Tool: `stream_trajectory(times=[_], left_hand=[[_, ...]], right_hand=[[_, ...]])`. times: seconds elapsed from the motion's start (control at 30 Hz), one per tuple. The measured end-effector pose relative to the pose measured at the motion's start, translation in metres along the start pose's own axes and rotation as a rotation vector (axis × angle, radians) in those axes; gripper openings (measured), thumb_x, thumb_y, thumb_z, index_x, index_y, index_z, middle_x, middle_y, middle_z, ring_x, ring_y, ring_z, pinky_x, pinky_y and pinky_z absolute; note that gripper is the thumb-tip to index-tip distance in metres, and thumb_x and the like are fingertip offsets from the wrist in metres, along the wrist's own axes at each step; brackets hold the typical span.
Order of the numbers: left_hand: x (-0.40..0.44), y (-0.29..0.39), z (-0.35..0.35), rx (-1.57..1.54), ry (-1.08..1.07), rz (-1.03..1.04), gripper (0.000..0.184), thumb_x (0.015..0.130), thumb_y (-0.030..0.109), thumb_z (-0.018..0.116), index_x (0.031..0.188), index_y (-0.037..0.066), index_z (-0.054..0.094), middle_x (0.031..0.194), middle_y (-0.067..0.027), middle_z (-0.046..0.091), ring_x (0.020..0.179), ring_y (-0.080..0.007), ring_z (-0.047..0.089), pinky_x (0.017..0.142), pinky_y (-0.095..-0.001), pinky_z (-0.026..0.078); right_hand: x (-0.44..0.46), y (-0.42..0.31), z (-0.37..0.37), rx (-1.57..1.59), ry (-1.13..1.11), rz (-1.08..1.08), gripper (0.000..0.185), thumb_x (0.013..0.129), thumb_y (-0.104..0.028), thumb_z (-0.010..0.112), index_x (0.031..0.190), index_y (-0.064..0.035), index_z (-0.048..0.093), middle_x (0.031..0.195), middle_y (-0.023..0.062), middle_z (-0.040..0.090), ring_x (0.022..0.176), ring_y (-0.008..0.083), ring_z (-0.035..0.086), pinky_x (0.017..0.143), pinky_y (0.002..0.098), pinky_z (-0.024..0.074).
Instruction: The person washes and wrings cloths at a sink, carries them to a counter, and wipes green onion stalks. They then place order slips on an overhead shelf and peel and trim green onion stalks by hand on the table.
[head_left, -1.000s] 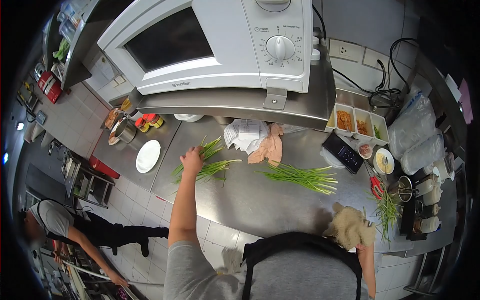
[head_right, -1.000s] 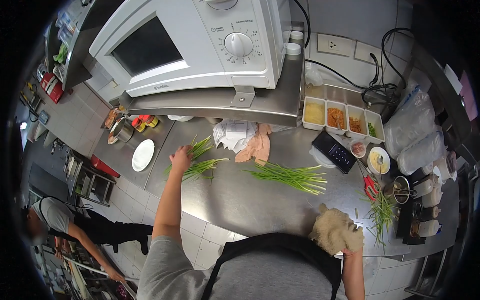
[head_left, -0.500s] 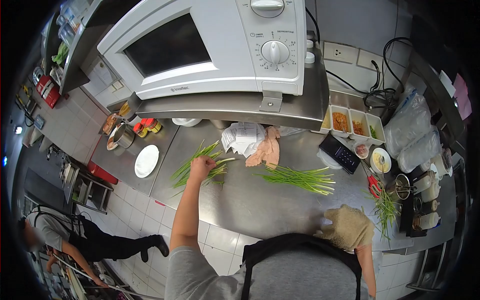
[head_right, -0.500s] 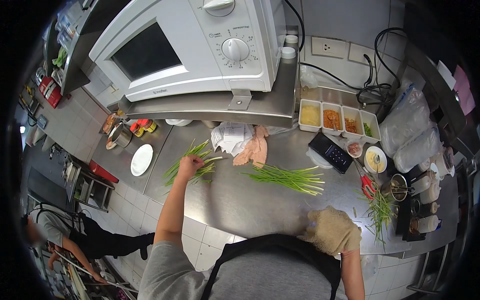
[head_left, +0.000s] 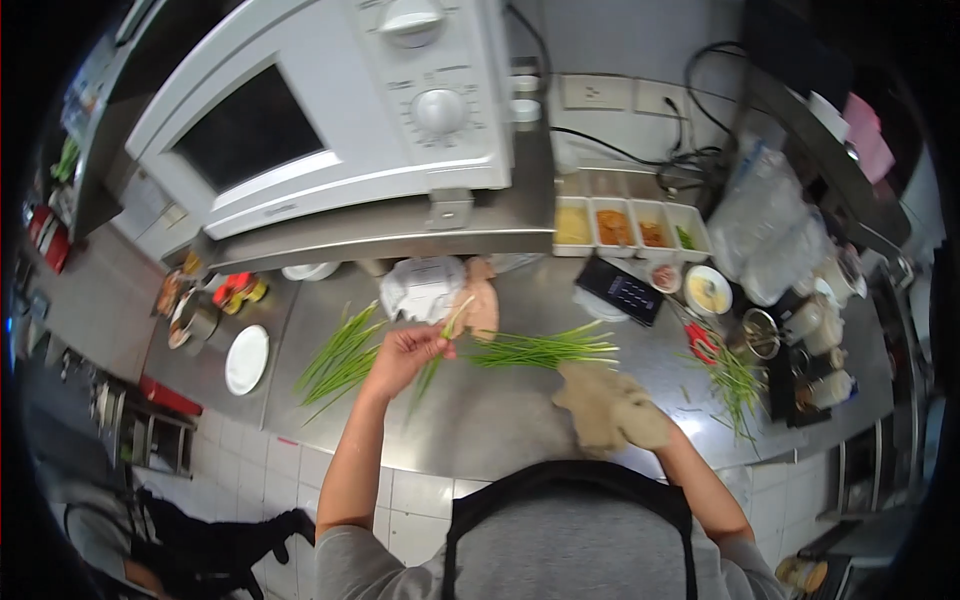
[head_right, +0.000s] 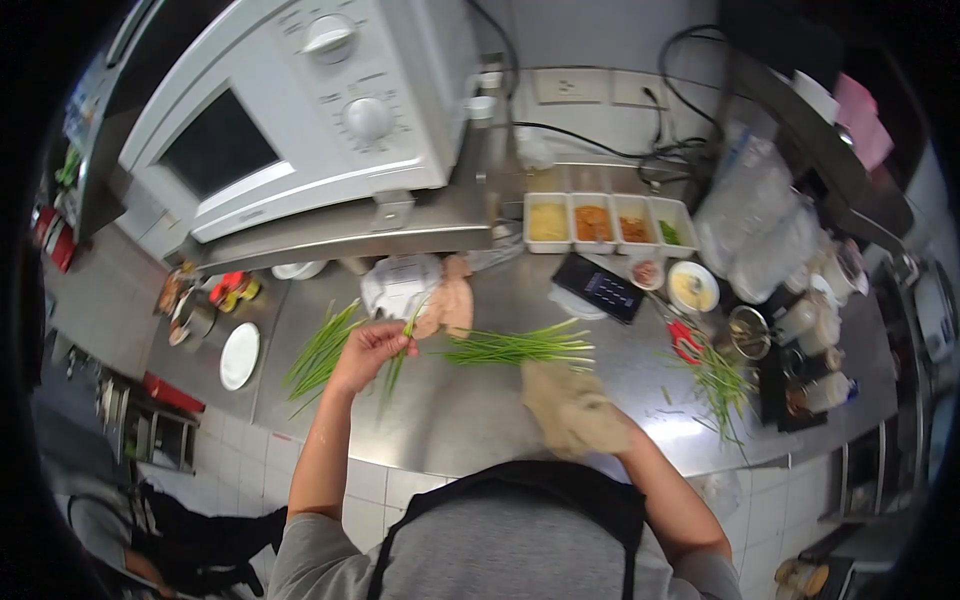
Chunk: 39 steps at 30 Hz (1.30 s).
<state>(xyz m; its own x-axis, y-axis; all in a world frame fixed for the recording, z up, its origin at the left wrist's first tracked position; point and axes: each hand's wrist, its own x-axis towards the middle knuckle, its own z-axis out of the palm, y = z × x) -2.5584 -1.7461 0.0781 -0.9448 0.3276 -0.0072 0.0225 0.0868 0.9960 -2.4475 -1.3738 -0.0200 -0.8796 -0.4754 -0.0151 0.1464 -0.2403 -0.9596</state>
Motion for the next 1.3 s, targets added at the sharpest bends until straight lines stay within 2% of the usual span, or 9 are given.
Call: stream_trajectory(times=[0.1,0.27,0.67,0.7,0.97,1.1,1.13,1.2,1.3], left_hand=[[-0.002,0.011,0.065,-0.126,-0.143,-0.021,0.018,0.085,0.009,0.062,0.098,-0.004,0.063,0.082,-0.0068,0.066,0.074,-0.0123,0.063,0.072,-0.024,0.05],[-0.005,0.012,0.138,-0.06,-0.184,0.094,0.015,0.086,0.011,0.06,0.092,-0.001,0.066,0.079,-0.0045,0.066,0.072,-0.0103,0.061,0.069,-0.022,0.049],[-0.002,0.019,0.153,-0.201,-0.196,0.08,0.015,0.087,0.011,0.06,0.091,-0.002,0.065,0.079,-0.0067,0.066,0.075,-0.0116,0.062,0.072,-0.0245,0.049],[-0.001,0.019,0.156,-0.209,-0.198,0.077,0.015,0.087,0.011,0.06,0.091,-0.002,0.065,0.079,-0.0067,0.066,0.075,-0.0115,0.062,0.072,-0.0244,0.049],[-0.001,0.022,0.158,-0.195,-0.2,0.046,0.015,0.086,0.012,0.061,0.091,-0.001,0.065,0.079,-0.0061,0.066,0.073,-0.0104,0.061,0.07,-0.0232,0.048],[0.002,0.022,0.161,-0.255,-0.162,0.081,0.016,0.087,0.013,0.06,0.09,-0.002,0.066,0.076,-0.0051,0.066,0.071,-0.0091,0.06,0.069,-0.0221,0.048],[0.003,0.019,0.161,-0.229,-0.153,0.094,0.016,0.087,0.012,0.06,0.09,-0.002,0.066,0.076,-0.005,0.066,0.071,-0.0091,0.06,0.069,-0.0224,0.048],[0.005,0.012,0.162,-0.177,-0.134,0.121,0.016,0.087,0.012,0.061,0.09,-0.002,0.066,0.076,-0.0049,0.066,0.071,-0.0091,0.06,0.069,-0.0229,0.048],[0.004,0.021,0.163,-0.238,-0.178,0.065,0.015,0.087,0.012,0.061,0.09,-0.002,0.066,0.075,-0.0042,0.065,0.07,-0.0093,0.059,0.07,-0.0235,0.048]], right_hand=[[0.053,0.008,0.023,0.4,0.064,0.059,0.046,0.084,-0.01,0.06,0.126,-0.0009,0.044,0.127,0.0073,0.048,0.111,0.0135,0.048,0.095,0.0289,0.0395],[0.067,-0.058,0.067,-0.296,0.345,-0.42,0.025,0.084,-0.004,0.055,0.108,-0.0009,0.054,0.101,0.0038,0.061,0.09,0.0111,0.058,0.082,0.0276,0.0484],[0.059,-0.072,0.04,0.978,0.365,-0.089,0.027,0.091,-0.019,0.046,0.107,-0.0002,0.056,0.099,0.0112,0.063,0.081,0.0191,0.064,0.071,0.0318,0.0538],[0.055,-0.076,0.055,0.089,0.364,-0.192,0.018,0.085,-0.006,0.054,0.101,-0.0003,0.06,0.094,0.0089,0.064,0.075,0.015,0.064,0.064,0.029,0.0541],[0.06,-0.098,0.026,0.193,0.655,-0.361,0.019,0.089,-0.007,0.047,0.105,-0.004,0.057,0.096,0.0055,0.063,0.083,0.0148,0.063,0.072,0.0296,0.0527],[0.05,-0.086,0.041,0.386,0.575,-0.207,0.024,0.09,-0.008,0.042,0.11,-0.0018,0.054,0.1,0.0067,0.063,0.085,0.0163,0.063,0.075,0.0309,0.0521],[0.05,-0.082,0.042,0.715,0.22,-0.187,0.021,0.088,-0.008,0.048,0.106,-0.001,0.057,0.097,0.0064,0.064,0.085,0.0159,0.063,0.074,0.0314,0.0518],[0.058,-0.078,0.053,-0.174,0.457,-0.255,0.017,0.085,-0.007,0.054,0.099,0.0001,0.06,0.093,0.0065,0.065,0.084,0.0142,0.062,0.069,0.03,0.0516],[0.059,-0.098,0.043,-0.026,0.552,-0.28,0.013,0.082,-0.003,0.058,0.093,-0.0001,0.062,0.088,0.0056,0.065,0.083,0.0125,0.061,0.066,0.0279,0.0508]])
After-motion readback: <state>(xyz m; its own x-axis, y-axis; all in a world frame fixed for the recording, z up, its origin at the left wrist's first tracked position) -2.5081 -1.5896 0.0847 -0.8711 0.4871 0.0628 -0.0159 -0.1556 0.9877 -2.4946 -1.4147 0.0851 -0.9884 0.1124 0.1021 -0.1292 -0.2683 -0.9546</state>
